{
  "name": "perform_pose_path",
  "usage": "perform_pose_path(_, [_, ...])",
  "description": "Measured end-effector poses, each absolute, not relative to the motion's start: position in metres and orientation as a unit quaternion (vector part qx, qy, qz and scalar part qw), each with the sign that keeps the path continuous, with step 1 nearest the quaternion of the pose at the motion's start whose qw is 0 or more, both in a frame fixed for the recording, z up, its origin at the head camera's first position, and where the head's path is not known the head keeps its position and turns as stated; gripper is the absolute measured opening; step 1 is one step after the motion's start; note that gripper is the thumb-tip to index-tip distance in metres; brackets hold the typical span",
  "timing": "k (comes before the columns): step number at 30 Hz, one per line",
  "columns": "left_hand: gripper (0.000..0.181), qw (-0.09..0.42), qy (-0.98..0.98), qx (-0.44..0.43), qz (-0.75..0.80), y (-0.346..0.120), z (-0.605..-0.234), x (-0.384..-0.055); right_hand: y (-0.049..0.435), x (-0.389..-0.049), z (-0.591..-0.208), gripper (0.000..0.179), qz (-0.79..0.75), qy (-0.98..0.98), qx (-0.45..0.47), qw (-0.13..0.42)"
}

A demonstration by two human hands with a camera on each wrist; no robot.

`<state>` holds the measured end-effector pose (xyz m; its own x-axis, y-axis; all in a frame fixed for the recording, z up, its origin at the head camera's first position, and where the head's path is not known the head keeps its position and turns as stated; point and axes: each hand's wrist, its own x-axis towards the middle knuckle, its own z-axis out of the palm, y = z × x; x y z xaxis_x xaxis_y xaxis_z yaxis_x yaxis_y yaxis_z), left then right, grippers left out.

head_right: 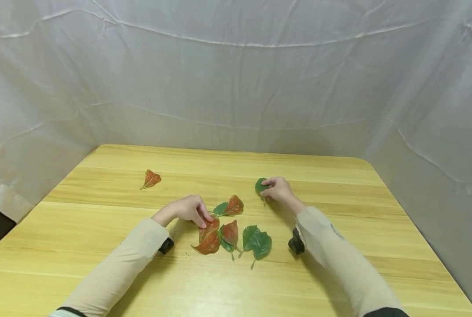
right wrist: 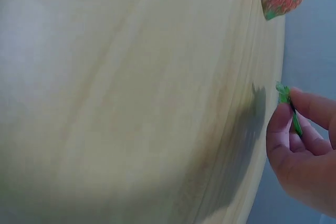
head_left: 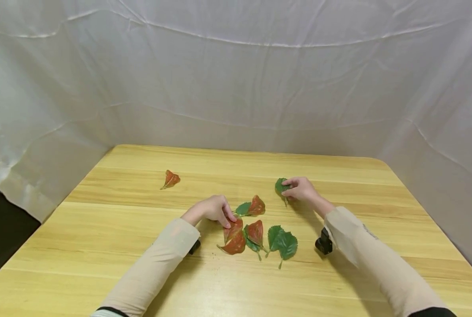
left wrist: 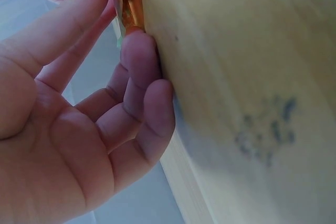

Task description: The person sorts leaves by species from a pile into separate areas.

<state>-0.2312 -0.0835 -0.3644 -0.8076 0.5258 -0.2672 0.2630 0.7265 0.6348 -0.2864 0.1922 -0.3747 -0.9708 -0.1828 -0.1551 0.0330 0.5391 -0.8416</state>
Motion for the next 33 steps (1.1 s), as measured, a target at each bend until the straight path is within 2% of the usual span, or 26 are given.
perform_pose_path(14, [0.017, 0.221, 0.902, 0.217, 0.300, -0.084, -0.363, -0.232, 0.188, -0.301, -0.377, 0.035, -0.460, 0.874, -0.050, 0.148])
perform_pose_path(33, [0.017, 0.224, 0.900, 0.218, 0.305, -0.084, -0.364, -0.233, 0.188, -0.301, -0.378, 0.037, -0.447, 0.883, -0.027, 0.143])
